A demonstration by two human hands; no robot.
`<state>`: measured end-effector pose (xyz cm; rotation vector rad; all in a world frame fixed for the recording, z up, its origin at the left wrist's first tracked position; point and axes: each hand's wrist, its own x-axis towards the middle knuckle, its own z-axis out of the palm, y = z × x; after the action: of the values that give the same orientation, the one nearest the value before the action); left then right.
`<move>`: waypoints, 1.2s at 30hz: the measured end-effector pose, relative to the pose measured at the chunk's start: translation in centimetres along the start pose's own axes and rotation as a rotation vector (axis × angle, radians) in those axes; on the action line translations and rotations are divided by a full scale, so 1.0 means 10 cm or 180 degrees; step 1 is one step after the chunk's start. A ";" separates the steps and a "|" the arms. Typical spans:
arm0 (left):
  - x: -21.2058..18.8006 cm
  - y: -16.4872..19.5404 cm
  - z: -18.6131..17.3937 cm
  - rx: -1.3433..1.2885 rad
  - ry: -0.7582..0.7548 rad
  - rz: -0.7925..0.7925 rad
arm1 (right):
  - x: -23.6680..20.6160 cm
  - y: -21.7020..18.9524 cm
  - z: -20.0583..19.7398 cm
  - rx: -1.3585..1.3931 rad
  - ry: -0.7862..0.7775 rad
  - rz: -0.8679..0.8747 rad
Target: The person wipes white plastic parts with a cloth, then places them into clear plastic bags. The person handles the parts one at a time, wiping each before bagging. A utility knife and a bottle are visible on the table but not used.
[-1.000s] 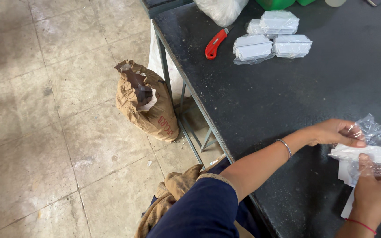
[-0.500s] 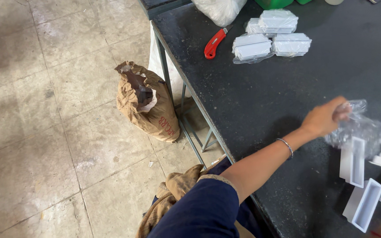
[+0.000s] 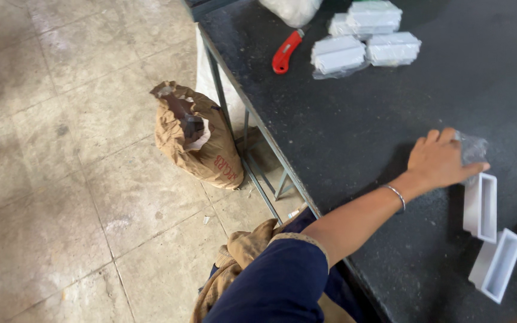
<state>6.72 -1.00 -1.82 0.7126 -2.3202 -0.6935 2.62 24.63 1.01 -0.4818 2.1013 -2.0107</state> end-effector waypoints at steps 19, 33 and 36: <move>-0.28 -0.30 -0.18 -0.0032 0.0143 0.0784 | -1.44 -1.16 -0.93 -0.0949 0.1043 -0.0725; -0.20 -0.41 -0.17 -0.2246 0.0141 0.0136 | -1.41 -0.43 -0.26 -0.2837 0.0661 0.0378; -0.17 -0.38 -0.21 -0.2469 0.0054 -0.0017 | -1.32 -0.31 -0.27 -0.2981 0.0833 0.0142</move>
<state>10.44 -3.25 -3.43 0.3520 -1.8011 -1.4542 14.21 31.87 3.13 -0.2837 3.1031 -0.9793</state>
